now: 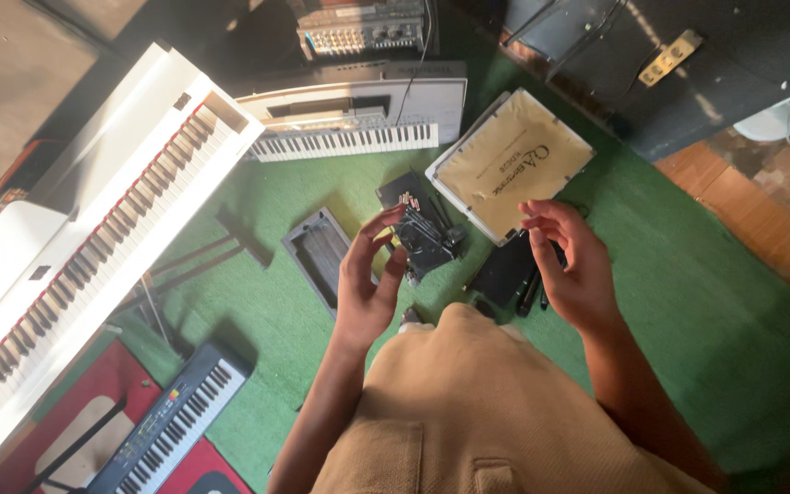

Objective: The person places a wireless microphone receiver and its antenna cables into a padded equipment case.

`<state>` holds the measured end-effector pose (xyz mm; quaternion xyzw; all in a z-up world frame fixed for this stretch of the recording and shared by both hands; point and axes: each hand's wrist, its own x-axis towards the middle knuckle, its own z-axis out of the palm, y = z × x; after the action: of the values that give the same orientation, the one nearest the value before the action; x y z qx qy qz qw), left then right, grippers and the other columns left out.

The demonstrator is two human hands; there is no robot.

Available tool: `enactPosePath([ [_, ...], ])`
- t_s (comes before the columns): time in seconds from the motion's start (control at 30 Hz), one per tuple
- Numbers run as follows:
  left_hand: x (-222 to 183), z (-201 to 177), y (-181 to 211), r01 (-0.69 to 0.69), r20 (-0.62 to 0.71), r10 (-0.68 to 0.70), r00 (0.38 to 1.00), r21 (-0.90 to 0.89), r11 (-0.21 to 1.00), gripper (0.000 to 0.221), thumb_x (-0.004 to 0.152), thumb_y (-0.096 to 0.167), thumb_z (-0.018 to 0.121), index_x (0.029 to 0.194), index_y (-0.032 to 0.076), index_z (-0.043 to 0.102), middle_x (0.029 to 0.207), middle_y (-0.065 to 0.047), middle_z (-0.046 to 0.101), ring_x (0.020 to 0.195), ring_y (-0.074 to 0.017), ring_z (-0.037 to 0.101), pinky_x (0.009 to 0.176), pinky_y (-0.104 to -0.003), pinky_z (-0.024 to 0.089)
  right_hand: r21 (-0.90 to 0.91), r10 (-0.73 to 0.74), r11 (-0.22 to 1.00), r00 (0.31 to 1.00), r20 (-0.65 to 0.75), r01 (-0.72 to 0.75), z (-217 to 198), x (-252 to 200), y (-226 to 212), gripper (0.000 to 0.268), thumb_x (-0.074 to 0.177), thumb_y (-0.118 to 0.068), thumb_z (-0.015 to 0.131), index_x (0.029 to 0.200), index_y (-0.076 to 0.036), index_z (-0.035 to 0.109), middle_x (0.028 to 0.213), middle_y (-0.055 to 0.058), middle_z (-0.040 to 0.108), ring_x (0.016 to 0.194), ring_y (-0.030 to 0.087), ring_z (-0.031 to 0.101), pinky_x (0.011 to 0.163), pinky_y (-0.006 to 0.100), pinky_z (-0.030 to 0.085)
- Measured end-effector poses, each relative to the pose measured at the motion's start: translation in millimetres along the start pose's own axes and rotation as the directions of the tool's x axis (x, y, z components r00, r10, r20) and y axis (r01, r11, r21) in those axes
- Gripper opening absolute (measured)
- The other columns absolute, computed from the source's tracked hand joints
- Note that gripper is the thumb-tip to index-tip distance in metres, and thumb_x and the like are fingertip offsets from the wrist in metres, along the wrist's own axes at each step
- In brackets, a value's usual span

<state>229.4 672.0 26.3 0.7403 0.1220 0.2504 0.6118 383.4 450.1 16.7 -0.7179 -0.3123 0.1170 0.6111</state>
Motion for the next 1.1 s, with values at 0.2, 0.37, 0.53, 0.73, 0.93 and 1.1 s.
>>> enactPosePath([
  [0.2, 0, 5, -8, 0.035, 0.009, -0.035, 0.999, -0.006, 0.999, 0.040, 0.103, 0.009, 0.060, 0.142, 0.001, 0.054, 0.149, -0.014, 0.059, 0.141, -0.0257, 0.055, 0.115, -0.041, 0.046, -0.016, 0.055, 0.998, 0.998, 0.000, -0.055, -5, 3, 6, 0.033, 0.103, -0.001, 0.055, 0.136, -0.001, 0.055, 0.133, 0.014, 0.065, 0.113, 0.019, 0.065, 0.101, 0.036, 0.054],
  [0.37, 1, 11, -9, 0.067, 0.008, -0.067, 0.998, 0.006, 0.998, 0.042, 0.101, 0.010, 0.060, 0.142, 0.001, 0.053, 0.149, -0.014, 0.059, 0.142, -0.0259, 0.054, 0.117, -0.042, 0.045, -0.019, 0.089, 0.996, 0.996, 0.027, -0.088, -11, 7, 10, 0.034, 0.102, -0.001, 0.053, 0.136, -0.002, 0.054, 0.135, 0.014, 0.064, 0.114, 0.019, 0.064, 0.101, 0.036, 0.053],
  [0.53, 4, 20, -9, 0.089, -0.008, -0.089, 0.996, -0.004, 0.996, 0.044, 0.100, 0.011, 0.062, 0.142, 0.001, 0.053, 0.149, -0.015, 0.059, 0.142, -0.0262, 0.053, 0.117, -0.042, 0.044, -0.002, 0.054, 0.999, 0.997, 0.055, -0.054, -19, 11, 15, 0.033, 0.104, -0.002, 0.053, 0.137, -0.002, 0.054, 0.135, 0.014, 0.064, 0.115, 0.019, 0.064, 0.104, 0.037, 0.053],
  [0.73, 12, 30, -15, 0.147, -0.014, -0.147, 0.989, 0.008, 0.989, 0.046, 0.100, 0.012, 0.063, 0.143, 0.001, 0.053, 0.148, -0.015, 0.059, 0.141, -0.0261, 0.054, 0.115, -0.043, 0.045, -0.027, 0.106, 0.994, 0.991, 0.080, -0.105, -29, 20, 29, 0.034, 0.104, -0.004, 0.053, 0.137, -0.001, 0.054, 0.132, 0.013, 0.064, 0.115, 0.019, 0.065, 0.103, 0.036, 0.054],
  [0.93, 29, 41, -43, 0.207, -0.042, -0.208, 0.977, -0.024, 0.978, 0.049, 0.100, 0.014, 0.065, 0.145, 0.002, 0.053, 0.146, -0.016, 0.060, 0.140, -0.0268, 0.055, 0.114, -0.043, 0.047, 0.077, 0.206, 0.973, 0.970, 0.126, -0.217, -38, 34, 68, 0.035, 0.103, -0.005, 0.053, 0.138, 0.000, 0.053, 0.131, 0.013, 0.063, 0.114, 0.019, 0.063, 0.103, 0.035, 0.052],
  [1.1, 47, 53, -96, 0.303, -0.054, -0.305, 0.951, -0.031, 0.952, 0.050, 0.099, 0.018, 0.067, 0.144, 0.005, 0.053, 0.144, -0.012, 0.060, 0.136, -0.0257, 0.056, 0.110, -0.043, 0.049, 0.076, 0.332, 0.936, 0.935, 0.124, -0.342, -39, 54, 122, 0.036, 0.104, -0.008, 0.054, 0.139, -0.001, 0.052, 0.131, 0.012, 0.064, 0.112, 0.018, 0.064, 0.104, 0.035, 0.052],
])
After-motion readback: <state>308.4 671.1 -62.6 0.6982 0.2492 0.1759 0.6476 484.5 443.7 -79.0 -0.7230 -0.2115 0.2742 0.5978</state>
